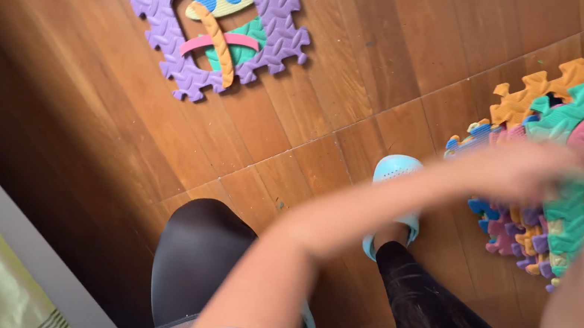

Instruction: The person sits on the bedroom floor and takes apart a colorful foam puzzle play mat, pulling shaped pieces out of the tiles and stacking the tiles and pieces into piles. They then stand and pull the window blind cord to raise the blind.

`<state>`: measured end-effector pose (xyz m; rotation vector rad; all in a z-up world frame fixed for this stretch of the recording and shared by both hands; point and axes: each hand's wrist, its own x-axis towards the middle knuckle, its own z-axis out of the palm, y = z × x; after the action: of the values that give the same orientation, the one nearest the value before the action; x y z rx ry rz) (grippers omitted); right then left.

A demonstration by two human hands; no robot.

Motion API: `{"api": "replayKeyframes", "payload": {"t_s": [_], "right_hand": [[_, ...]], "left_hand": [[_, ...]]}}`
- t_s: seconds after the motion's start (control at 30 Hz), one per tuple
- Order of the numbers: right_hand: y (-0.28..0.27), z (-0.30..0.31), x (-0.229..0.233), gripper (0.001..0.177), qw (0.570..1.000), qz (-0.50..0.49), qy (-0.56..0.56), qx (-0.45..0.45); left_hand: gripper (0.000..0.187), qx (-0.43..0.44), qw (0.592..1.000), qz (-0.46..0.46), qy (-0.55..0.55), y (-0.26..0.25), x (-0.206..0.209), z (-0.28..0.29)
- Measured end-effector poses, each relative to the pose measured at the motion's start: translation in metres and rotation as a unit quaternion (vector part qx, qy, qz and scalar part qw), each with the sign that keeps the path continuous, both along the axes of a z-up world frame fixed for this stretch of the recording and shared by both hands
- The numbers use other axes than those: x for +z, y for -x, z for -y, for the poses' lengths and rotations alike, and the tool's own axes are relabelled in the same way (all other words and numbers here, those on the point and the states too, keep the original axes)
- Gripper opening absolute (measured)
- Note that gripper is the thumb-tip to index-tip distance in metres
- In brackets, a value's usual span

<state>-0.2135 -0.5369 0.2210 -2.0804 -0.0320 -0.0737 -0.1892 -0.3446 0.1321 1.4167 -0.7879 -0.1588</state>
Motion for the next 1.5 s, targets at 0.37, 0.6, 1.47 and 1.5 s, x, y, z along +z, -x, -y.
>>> {"api": "replayKeyframes", "payload": {"t_s": [0.37, 0.6, 1.47, 1.5], "right_hand": [[-0.009, -0.281, -0.063, 0.032, 0.934, -0.245, -0.075, 0.25], [0.001, -0.294, -0.184, 0.057, 0.785, -0.616, -0.056, 0.035], [0.082, -0.203, -0.125, 0.04, 0.789, -0.501, -0.351, -0.056], [0.085, -0.201, -0.128, 0.04, 0.788, -0.491, -0.368, -0.06]], "left_hand": [[0.07, 0.534, 0.571, -0.16, -0.603, 0.011, -0.061, -0.423], [0.063, 0.426, 0.63, -0.351, -0.546, 0.086, -0.059, -0.258], [0.099, 0.106, 0.861, -0.233, -0.439, 0.071, 0.063, -0.21], [0.103, 0.043, 0.846, -0.237, -0.476, 0.059, 0.074, -0.214]]}}
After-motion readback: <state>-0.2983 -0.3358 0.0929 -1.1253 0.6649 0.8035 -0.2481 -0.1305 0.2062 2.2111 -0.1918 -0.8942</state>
